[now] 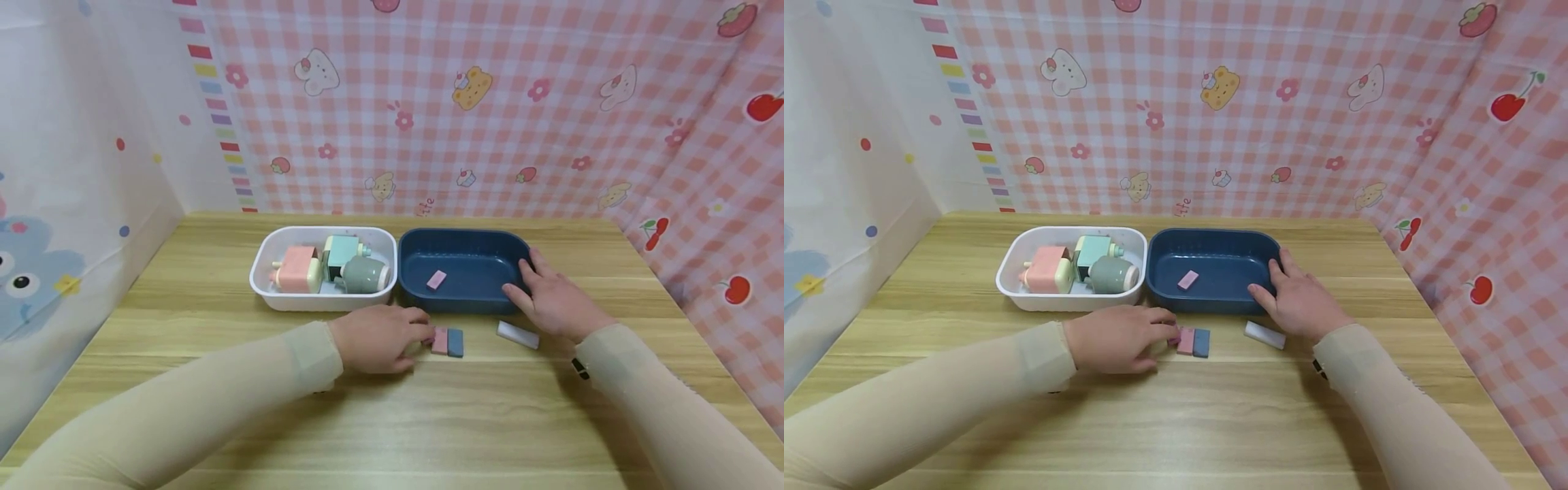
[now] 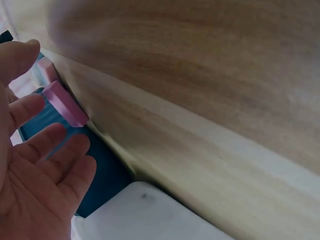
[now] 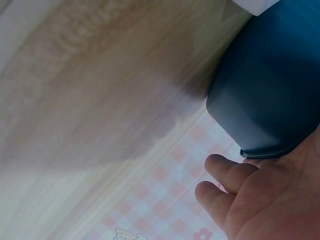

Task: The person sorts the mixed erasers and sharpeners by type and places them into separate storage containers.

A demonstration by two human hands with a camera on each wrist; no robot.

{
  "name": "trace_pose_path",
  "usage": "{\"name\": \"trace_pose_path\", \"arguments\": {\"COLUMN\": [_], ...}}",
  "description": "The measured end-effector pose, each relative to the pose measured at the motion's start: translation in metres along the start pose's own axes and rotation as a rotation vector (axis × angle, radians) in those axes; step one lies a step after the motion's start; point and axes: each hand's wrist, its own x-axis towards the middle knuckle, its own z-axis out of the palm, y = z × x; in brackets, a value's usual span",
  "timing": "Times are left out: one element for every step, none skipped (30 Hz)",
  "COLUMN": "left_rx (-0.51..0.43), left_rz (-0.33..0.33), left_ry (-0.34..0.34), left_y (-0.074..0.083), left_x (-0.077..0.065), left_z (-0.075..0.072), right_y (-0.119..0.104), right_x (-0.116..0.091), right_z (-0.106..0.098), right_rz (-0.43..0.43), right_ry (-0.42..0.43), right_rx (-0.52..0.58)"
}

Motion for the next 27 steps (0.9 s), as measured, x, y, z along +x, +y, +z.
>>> {"name": "trace_pose_path", "arguments": {"left_rx": [-0.002,-0.004,-0.004,-0.007,-0.01,-0.015,-0.019,-0.022,-0.025,-0.029,-0.032,-0.034,-0.036,-0.038,-0.039,-0.041,-0.042,-0.042,-0.043,-0.041,-0.042,-0.044,-0.045,-0.043,-0.042,-0.043,-0.042], "left_rz": [0.001,0.001,0.001,0.0,0.0,-0.002,-0.003,-0.003,-0.004,-0.007,-0.009,-0.011,-0.012,-0.014,-0.016,-0.017,-0.015,-0.015,-0.014,-0.012,-0.01,-0.01,-0.011,-0.012,-0.017,-0.021,-0.027], "left_ry": [-0.001,-0.002,-0.002,-0.002,-0.001,-0.001,0.0,0.001,0.001,0.0,-0.001,-0.002,-0.003,-0.004,-0.006,-0.008,-0.009,-0.01,-0.009,-0.007,-0.003,0.003,0.01,0.016,0.021,0.024,0.023], "left_y": [-0.0004,-0.0007,-0.0013,-0.0016,-0.002,-0.0024,-0.0026,-0.0029,-0.0033,-0.0033,-0.0035,-0.0037,-0.0041,-0.0045,-0.0047,-0.0049,-0.0054,-0.0058,-0.0063,-0.0067,-0.0073,-0.0078,-0.0082,-0.0086,-0.0087,-0.0087,-0.0084], "left_x": [0.0005,0.0009,0.0015,0.002,0.0025,0.003,0.0035,0.004,0.0047,0.0049,0.0054,0.0058,0.0061,0.0063,0.0063,0.0061,0.006,0.0059,0.0057,0.0055,0.0055,0.0058,0.006,0.0064,0.0068,0.0075,0.0081], "left_z": [0.0008,0.0015,0.0024,0.0031,0.0039,0.0045,0.0051,0.0057,0.0064,0.0066,0.007,0.0072,0.0077,0.0078,0.0078,0.0078,0.0079,0.0081,0.0084,0.0086,0.0089,0.0093,0.0093,0.0093,0.0088,0.0084,0.0075], "right_y": [0.0,-0.0002,-0.0002,-0.0002,-0.0004,-0.0004,-0.0004,-0.0005,-0.0004,-0.0003,-0.0004,-0.0003,-0.0003,-0.0005,-0.0006,-0.0005,-0.0007,-0.001,-0.0012,-0.0015,-0.0016,-0.0019,-0.0021,-0.0023,-0.0021,-0.0017,-0.0013], "right_x": [0.0001,0.0,-0.0001,-0.0001,-0.0001,-0.0001,-0.0001,-0.0002,-0.0002,-0.0002,-0.0002,-0.0002,-0.0002,-0.0002,-0.0003,-0.0004,-0.0006,-0.0008,-0.001,-0.0013,-0.0014,-0.0016,-0.0017,-0.0017,-0.0016,-0.0015,-0.0014], "right_z": [0.0001,0.0003,0.0003,0.0004,0.0005,0.0005,0.0006,0.0008,0.0006,0.0006,0.0007,0.0006,0.0005,0.0005,0.0004,0.0001,-0.0001,-0.0003,-0.0005,-0.0007,-0.0011,-0.0012,-0.0013,-0.0014,-0.0016,-0.0017,-0.0017], "right_rz": [0.0,0.0,-0.001,-0.002,-0.002,-0.003,-0.003,-0.004,-0.006,-0.007,-0.009,-0.009,-0.01,-0.01,-0.009,-0.01,-0.009,-0.008,-0.008,-0.007,-0.007,-0.007,-0.007,-0.007,-0.007,-0.007,-0.007], "right_ry": [0.0,0.0,0.0,0.0,0.001,0.003,0.004,0.006,0.007,0.007,0.008,0.007,0.006,0.006,0.005,0.004,0.004,0.003,0.004,0.003,0.003,0.003,0.003,0.003,0.002,0.001,0.0], "right_rx": [0.0,0.0,0.0,0.002,0.004,0.004,0.006,0.008,0.008,0.009,0.009,0.009,0.01,0.01,0.01,0.012,0.012,0.013,0.014,0.015,0.017,0.019,0.019,0.02,0.021,0.021,0.02]}}
